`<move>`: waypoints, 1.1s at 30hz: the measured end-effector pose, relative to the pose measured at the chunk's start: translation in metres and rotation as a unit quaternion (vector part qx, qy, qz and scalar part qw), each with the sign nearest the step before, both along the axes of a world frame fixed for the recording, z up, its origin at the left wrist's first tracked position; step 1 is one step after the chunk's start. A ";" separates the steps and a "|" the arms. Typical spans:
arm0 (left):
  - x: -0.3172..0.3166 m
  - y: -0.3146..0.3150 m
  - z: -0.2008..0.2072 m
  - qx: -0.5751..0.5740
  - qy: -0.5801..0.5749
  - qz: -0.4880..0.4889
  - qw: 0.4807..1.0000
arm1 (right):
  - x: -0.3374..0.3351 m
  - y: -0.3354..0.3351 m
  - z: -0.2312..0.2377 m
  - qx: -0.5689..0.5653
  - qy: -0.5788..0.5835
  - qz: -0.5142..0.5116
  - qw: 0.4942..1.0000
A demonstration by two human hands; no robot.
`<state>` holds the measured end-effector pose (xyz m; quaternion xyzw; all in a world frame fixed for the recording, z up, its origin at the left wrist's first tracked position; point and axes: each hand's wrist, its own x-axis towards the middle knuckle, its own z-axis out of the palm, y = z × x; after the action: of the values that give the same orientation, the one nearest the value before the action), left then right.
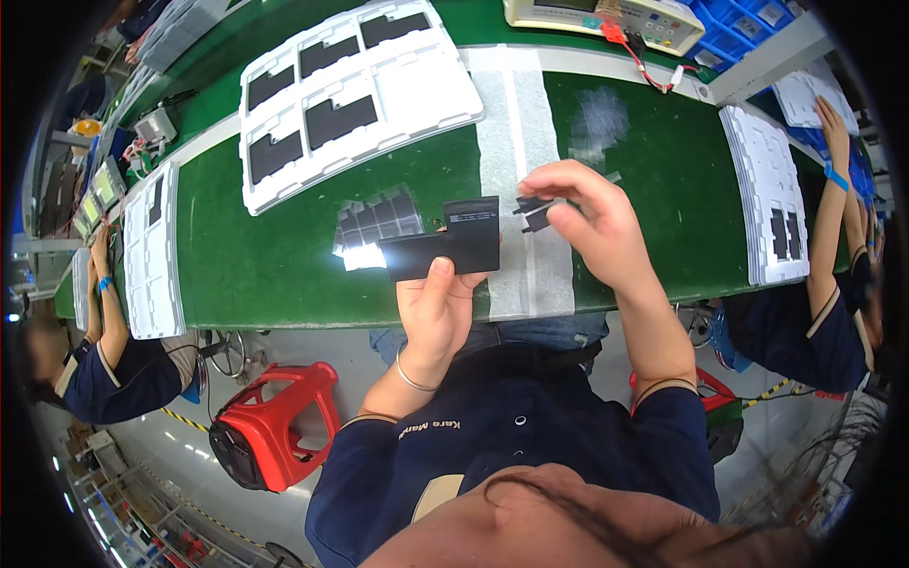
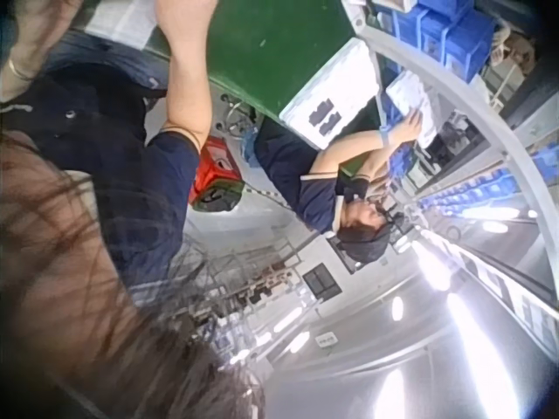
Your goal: Assembling components for an electronic device, possibly a display or screen housing, by applying adhesive strips and joining parts.
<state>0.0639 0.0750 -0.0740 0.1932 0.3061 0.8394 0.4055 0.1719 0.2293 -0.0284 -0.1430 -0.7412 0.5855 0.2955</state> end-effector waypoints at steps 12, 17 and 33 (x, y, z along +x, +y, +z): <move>-0.079 0.005 0.068 -0.217 0.684 0.147 0.681 | 0.047 -0.040 -0.019 0.401 -0.227 0.004 0.888; -0.126 0.065 0.078 -0.158 0.805 0.203 0.535 | 0.055 -0.048 -0.035 0.438 -0.121 0.056 0.889; -0.105 0.100 0.042 -0.153 0.558 -0.106 0.808 | -0.015 0.032 0.019 0.392 -0.004 0.047 0.919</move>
<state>-0.0407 0.1755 -0.0324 0.5952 0.5820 0.4806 0.2756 0.1568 0.2611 -0.0095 0.0164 -0.9183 0.2610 0.2972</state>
